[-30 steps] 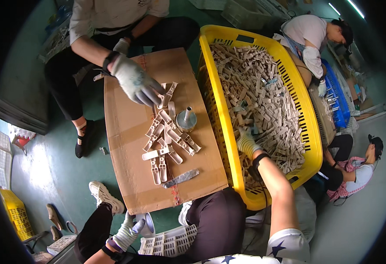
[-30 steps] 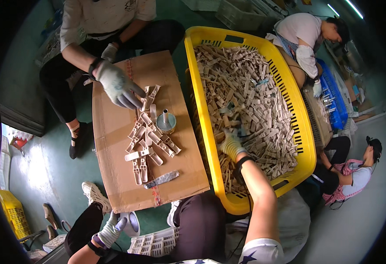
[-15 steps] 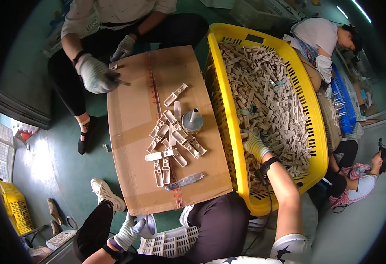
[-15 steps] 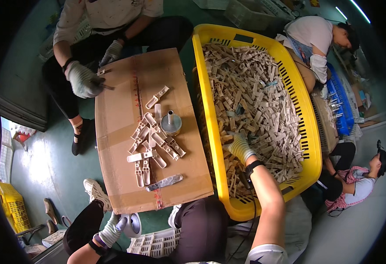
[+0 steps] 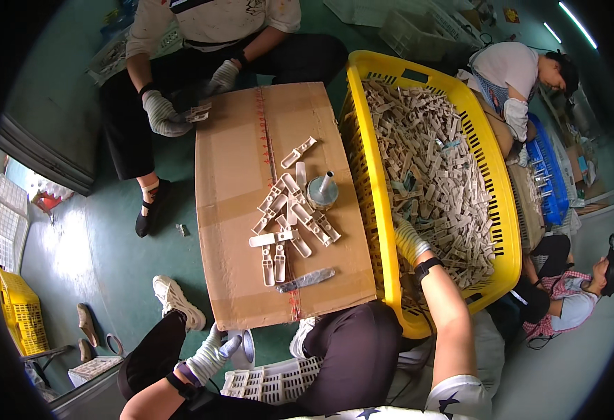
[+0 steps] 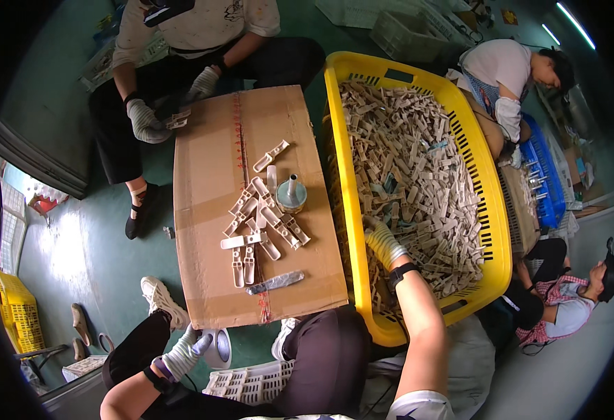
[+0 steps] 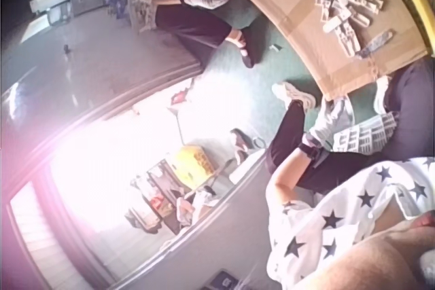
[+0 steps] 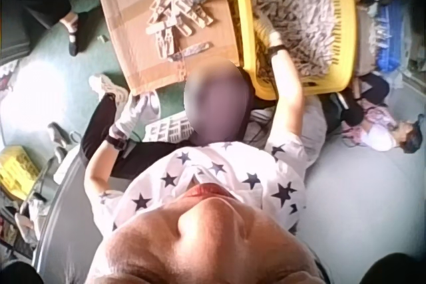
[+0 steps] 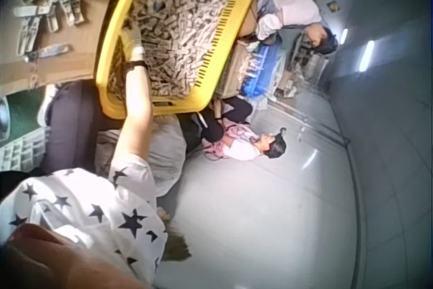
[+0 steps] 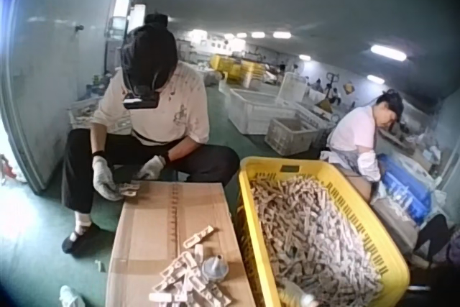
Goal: Manually sorting and placing plastic clothespins into bags or onto cardboard for packaging.
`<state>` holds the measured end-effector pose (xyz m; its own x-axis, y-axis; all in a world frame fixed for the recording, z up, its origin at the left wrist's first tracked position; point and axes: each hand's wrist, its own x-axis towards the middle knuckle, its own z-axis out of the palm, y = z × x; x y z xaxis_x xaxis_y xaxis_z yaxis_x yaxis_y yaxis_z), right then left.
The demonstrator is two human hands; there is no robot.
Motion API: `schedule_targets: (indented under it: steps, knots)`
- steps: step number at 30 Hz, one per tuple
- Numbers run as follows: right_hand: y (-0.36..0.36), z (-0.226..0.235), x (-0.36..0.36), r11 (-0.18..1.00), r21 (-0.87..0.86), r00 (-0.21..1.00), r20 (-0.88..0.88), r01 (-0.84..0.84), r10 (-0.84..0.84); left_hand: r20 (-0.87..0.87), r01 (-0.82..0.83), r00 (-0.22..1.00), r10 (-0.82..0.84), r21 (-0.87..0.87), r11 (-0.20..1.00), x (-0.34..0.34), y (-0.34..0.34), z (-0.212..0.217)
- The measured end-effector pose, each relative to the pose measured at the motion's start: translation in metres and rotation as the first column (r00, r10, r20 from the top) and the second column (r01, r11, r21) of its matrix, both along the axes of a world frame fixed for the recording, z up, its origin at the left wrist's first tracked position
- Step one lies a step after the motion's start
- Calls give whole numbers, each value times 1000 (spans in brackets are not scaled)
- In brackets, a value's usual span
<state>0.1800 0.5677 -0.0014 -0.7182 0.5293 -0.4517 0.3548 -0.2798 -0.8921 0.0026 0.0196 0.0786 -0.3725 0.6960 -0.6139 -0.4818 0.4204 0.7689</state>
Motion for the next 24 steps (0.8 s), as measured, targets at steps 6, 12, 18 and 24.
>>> schedule_targets:
  steps: [6, 12, 18, 24]
  knots:
    - [-3, 34, 18, 992, 24, 990, 62, 124, -125, -35, 84, 996, -85, -40, 996, -3, 6, 5]
    - [38, 95, 22, 968, 216, 991, 26, 126, -135, -119, 62, 991, -62, 2, 998, 8, -9, -37]
    - [39, 222, -39, 948, 248, 934, -245, -200, 261, -78, 67, 995, -69, -30, 997, 6, -1, -13]
    - [-81, 273, -201, 962, 154, 934, -246, -225, 258, -121, 83, 988, -97, -116, 990, -1, -21, -1]
